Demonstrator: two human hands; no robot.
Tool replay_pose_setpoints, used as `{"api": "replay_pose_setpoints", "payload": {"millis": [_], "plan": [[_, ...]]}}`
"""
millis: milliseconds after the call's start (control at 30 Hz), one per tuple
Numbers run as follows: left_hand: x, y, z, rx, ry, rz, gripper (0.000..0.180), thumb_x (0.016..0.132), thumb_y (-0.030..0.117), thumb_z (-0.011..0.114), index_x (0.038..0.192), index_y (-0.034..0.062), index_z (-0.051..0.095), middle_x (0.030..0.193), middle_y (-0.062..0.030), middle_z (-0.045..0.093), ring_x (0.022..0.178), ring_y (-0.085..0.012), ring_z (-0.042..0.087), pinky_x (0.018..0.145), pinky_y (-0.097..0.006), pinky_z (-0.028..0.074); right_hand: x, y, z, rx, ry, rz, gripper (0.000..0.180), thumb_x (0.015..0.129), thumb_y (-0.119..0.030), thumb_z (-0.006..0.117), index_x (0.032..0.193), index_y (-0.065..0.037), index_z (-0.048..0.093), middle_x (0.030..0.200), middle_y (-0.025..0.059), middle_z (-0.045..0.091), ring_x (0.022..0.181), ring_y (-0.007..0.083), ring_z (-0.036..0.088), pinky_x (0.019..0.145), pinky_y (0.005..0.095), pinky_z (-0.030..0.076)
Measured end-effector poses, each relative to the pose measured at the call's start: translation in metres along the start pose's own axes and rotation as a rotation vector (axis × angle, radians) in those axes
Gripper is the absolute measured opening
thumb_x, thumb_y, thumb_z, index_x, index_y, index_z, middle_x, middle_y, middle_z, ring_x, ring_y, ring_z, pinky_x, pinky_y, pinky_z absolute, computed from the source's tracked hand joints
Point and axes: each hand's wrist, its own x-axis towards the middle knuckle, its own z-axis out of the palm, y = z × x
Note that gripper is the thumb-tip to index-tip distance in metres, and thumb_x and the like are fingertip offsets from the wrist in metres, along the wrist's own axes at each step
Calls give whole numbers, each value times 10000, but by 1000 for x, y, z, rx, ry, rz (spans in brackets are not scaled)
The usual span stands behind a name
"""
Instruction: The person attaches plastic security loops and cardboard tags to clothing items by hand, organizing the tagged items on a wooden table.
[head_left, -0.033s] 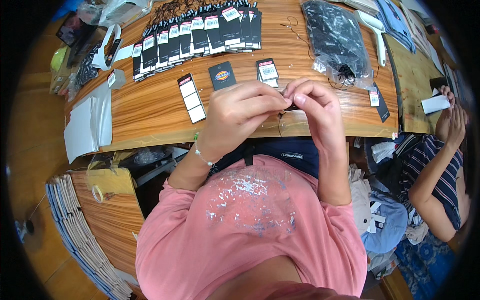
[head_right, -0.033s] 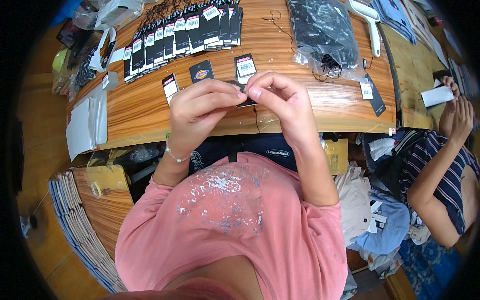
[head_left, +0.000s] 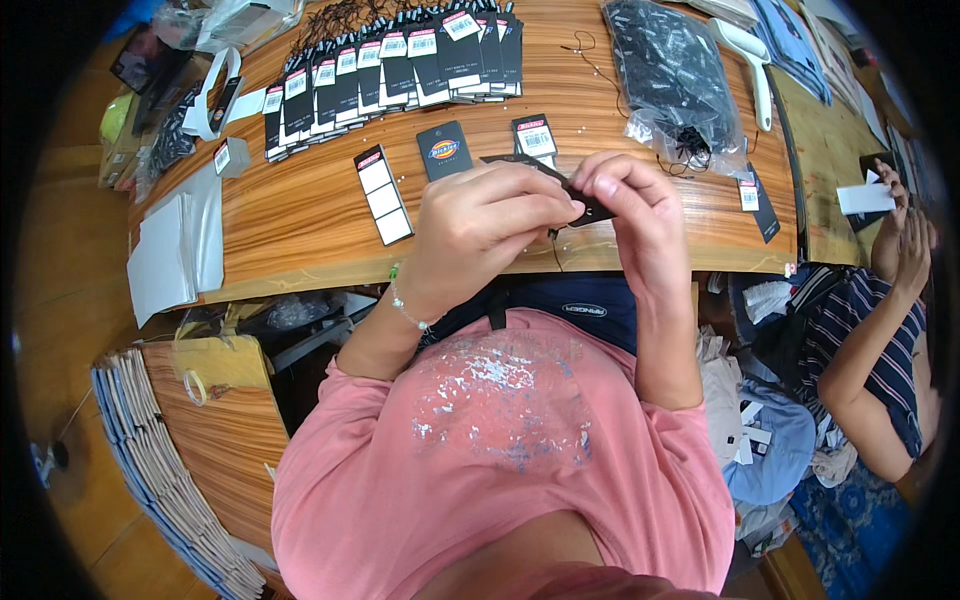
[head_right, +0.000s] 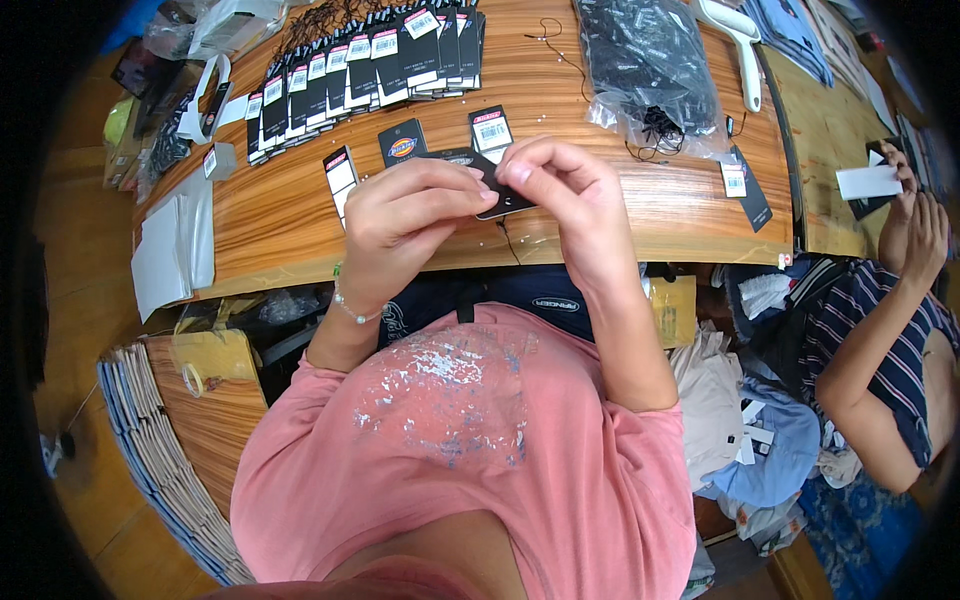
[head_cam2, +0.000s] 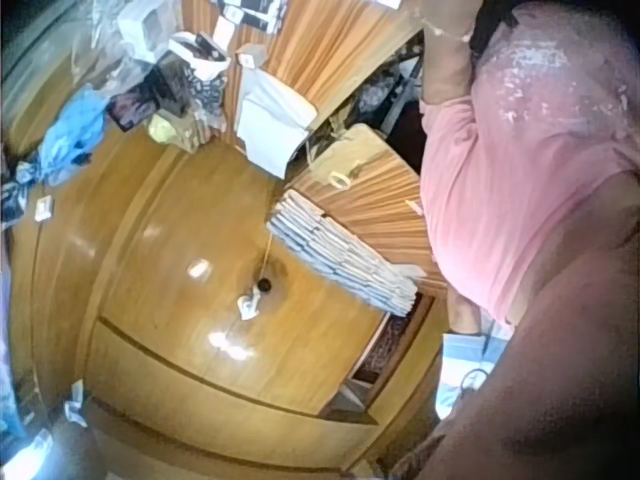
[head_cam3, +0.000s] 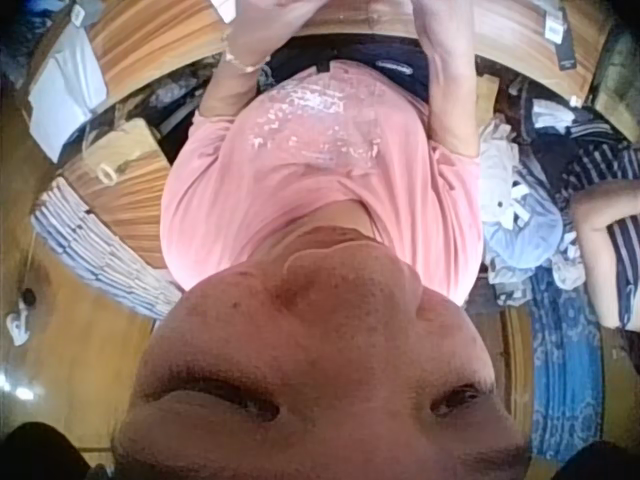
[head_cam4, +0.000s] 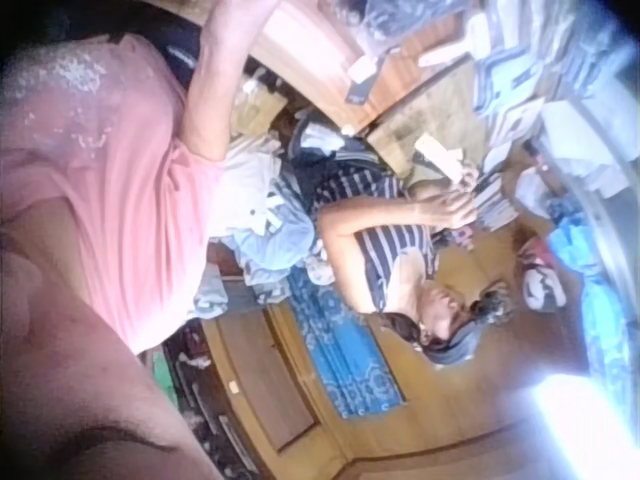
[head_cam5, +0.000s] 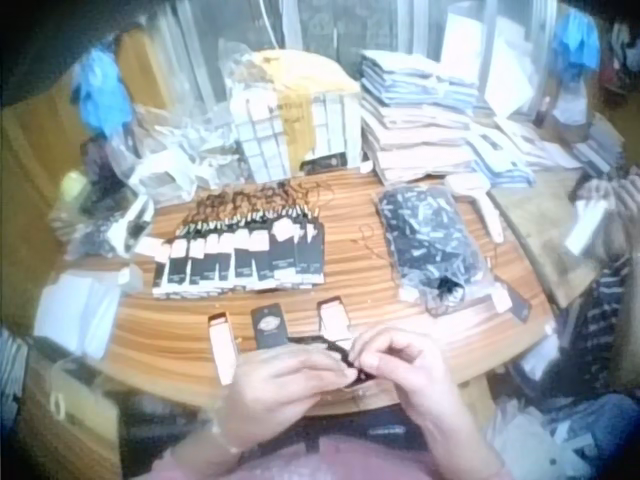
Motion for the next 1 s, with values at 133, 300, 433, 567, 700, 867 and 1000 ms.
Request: {"api": "replay_pose_setpoints", "payload": {"millis": [133,300,433,567,700,867,1000], "plan": [[-6,-5,5,-85,-59,-68,176,646,-56,639,804,20,651,801,-92,630,789,-214,622,670,-274,494,3,-10,-1,50,218,-266,86,855,-94,538,847,-11,562,825,58,575,729,81,484,678,207,394],[-21,-17,11,-287,-77,-271,175,699,-27,639,871,6,630,869,-89,631,805,-189,617,700,-275,497,0,-30,9,120,112,-364,124,907,-137,467,929,-18,493,760,128,562,564,108,456,530,207,383],[-30,-19,4,-497,-126,-405,437,682,-1,694,1093,37,552,1056,-72,578,956,-169,566,815,-290,473,-8,-30,18,32,105,-372,150,899,-133,481,961,2,470,694,119,530,548,135,461,502,221,371],[-36,-50,-54,-77,55,-481,533,654,157,732,1138,54,535,1087,-88,560,1040,-219,508,909,-344,389,-18,-30,25,-66,142,-385,201,853,-66,529,1026,5,456,655,94,502,561,142,463,517,229,370],[-73,-101,-99,503,3,-609,482,690,247,700,1108,51,562,1076,-104,548,1006,-250,510,880,-339,399,-27,-35,26,-136,151,-307,278,821,-4,514,1082,-10,417,687,114,533,588,138,477,574,238,384],[-86,-119,-104,518,-22,-645,467,650,264,727,1046,45,610,1018,-112,573,985,-260,513,855,-346,408,-26,-36,25,-143,146,-296,286,810,0,524,1075,-4,417,688,119,542,582,134,479,573,229,384],[-80,-116,-104,485,10,-616,444,629,244,740,1005,37,628,1002,-107,578,973,-267,514,849,-352,407,-25,-36,26,-150,111,-275,282,808,-3,531,1068,0,421,691,121,547,577,130,481,568,219,382]]}}
